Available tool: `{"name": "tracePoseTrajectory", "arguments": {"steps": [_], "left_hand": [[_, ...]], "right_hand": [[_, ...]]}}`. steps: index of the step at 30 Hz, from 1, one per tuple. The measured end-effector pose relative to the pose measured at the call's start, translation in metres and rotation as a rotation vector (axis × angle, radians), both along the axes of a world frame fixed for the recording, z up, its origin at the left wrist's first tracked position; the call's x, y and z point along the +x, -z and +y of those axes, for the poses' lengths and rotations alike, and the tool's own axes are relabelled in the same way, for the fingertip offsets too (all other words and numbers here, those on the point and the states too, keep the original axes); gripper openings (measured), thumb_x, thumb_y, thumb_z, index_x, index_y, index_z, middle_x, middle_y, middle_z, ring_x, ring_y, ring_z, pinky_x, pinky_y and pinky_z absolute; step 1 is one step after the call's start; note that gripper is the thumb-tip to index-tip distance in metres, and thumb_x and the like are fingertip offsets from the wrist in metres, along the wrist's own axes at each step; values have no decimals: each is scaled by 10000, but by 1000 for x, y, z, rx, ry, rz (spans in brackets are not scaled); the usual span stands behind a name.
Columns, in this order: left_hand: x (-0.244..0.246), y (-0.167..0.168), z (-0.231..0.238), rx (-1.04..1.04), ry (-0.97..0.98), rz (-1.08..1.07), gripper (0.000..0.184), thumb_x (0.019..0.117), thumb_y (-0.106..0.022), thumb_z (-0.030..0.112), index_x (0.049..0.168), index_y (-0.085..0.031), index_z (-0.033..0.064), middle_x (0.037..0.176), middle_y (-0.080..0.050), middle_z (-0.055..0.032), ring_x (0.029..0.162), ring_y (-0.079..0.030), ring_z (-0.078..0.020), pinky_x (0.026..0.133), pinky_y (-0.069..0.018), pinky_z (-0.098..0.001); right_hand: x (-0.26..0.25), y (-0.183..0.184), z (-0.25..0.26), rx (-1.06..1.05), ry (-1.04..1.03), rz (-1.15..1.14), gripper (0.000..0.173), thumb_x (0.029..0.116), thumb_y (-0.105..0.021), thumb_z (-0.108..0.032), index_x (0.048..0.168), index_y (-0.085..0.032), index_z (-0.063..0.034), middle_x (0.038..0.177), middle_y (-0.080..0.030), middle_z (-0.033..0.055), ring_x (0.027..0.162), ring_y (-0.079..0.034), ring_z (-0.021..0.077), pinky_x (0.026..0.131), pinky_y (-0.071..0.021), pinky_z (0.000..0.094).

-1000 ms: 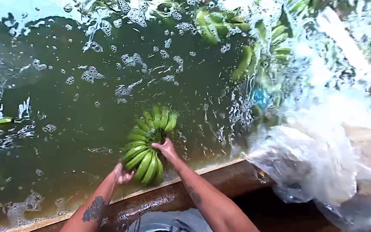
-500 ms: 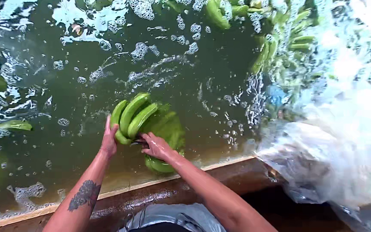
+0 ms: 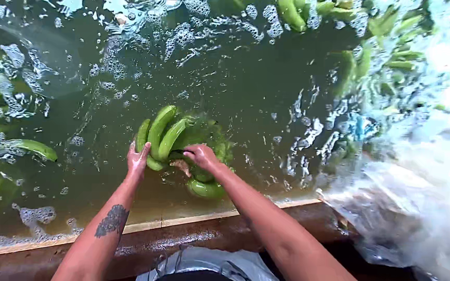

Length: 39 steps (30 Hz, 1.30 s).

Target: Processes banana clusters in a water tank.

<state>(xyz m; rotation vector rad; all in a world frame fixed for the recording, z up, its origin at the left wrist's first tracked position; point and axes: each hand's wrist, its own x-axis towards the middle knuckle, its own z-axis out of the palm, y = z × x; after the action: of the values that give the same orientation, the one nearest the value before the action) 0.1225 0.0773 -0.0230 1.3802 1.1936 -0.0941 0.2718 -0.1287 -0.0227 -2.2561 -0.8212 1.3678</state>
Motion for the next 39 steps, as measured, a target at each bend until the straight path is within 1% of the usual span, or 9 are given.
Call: {"name": "tracePoseTrajectory", "arguments": {"steps": [6, 13, 18, 24, 28, 30, 33, 36, 39], "left_hand": [[18, 6, 8, 3, -6, -66, 633, 1005, -671, 246, 1561, -403, 111, 1491, -538, -140, 1313, -574, -232, 1097, -483, -446], [26, 8, 13, 22, 50, -75, 598, 1016, -651, 273, 1545, -429, 105, 1467, -556, -151, 1291, -589, -237, 1088, -488, -452], [30, 10, 15, 19, 62, -94, 601, 1016, -651, 285, 1547, -424, 116, 1453, -567, -142, 1268, -605, -225, 1069, -507, -449], [41, 15, 14, 107, 56, -61, 530, 1017, -640, 291, 1483, -509, 74, 1378, -622, -157, 1239, -624, -230, 1074, -499, -449], [41, 19, 49, 120, -17, 66, 473, 1007, -653, 338, 1324, -608, -10, 1216, -674, -205, 1108, -666, -273, 999, -526, -487], [39, 15, 65, 106, -97, 51, 458, 991, -675, 318, 1326, -602, 13, 1187, -679, -179, 1049, -679, -247, 952, -556, -469], [10, 1, 85, 272, -195, 85, 545, 987, -679, 320, 1404, -531, 1, 1307, -626, -218, 1180, -636, -299, 1023, -519, -497], [-24, -18, 84, 613, -154, 194, 615, 1041, -565, 256, 1533, -342, -37, 1524, -427, -286, 1423, -426, -386, 1185, -352, -486], [-21, -24, 58, 906, 242, -3, 575, 1023, -520, 220, 1493, -390, -85, 1582, -330, -316, 1517, -250, -442, 1256, -189, -539]], "right_hand": [[4, 8, -2, -5, 88, 14, 298, 1051, -577, -312, 1160, -747, -94, 1097, -738, 177, 1064, -695, 382, 921, -525, 640], [4, -1, 11, -24, 20, -26, 333, 1070, -537, -327, 1198, -730, -87, 1171, -725, 181, 1130, -678, 389, 955, -514, 644], [0, 0, 18, -102, -15, -82, 430, 1093, -455, -398, 1159, -698, -50, 1043, -723, 224, 1035, -696, 431, 867, -537, 647], [-13, -42, 26, -255, -195, -18, 420, 1114, -373, -361, 1236, -631, -53, 1077, -708, 229, 1054, -688, 437, 873, -541, 630], [6, -120, -62, -374, -431, 109, 472, 1111, -365, -417, 1179, -659, -55, 1031, -694, 269, 1035, -665, 500, 856, -495, 699], [28, -133, -118, -503, -228, 19, 518, 1098, -391, -474, 1204, -650, -38, 1014, -695, 282, 1027, -669, 504, 860, -497, 696], [21, -120, -162, -489, 244, 34, 577, 1020, -572, -530, 1301, -594, -26, 1066, -678, 249, 976, -673, 411, 863, -519, 627], [-36, -85, -160, -257, 908, 230, 544, 1019, -638, -369, 1435, -488, -53, 1082, -679, 112, 647, -551, 151, 579, -477, 344], [-94, -49, -130, -116, 1554, 576, 347, 1062, -564, -377, 1270, -479, -114, 730, -583, 0, 447, -415, 27, 406, -363, 183]]}}
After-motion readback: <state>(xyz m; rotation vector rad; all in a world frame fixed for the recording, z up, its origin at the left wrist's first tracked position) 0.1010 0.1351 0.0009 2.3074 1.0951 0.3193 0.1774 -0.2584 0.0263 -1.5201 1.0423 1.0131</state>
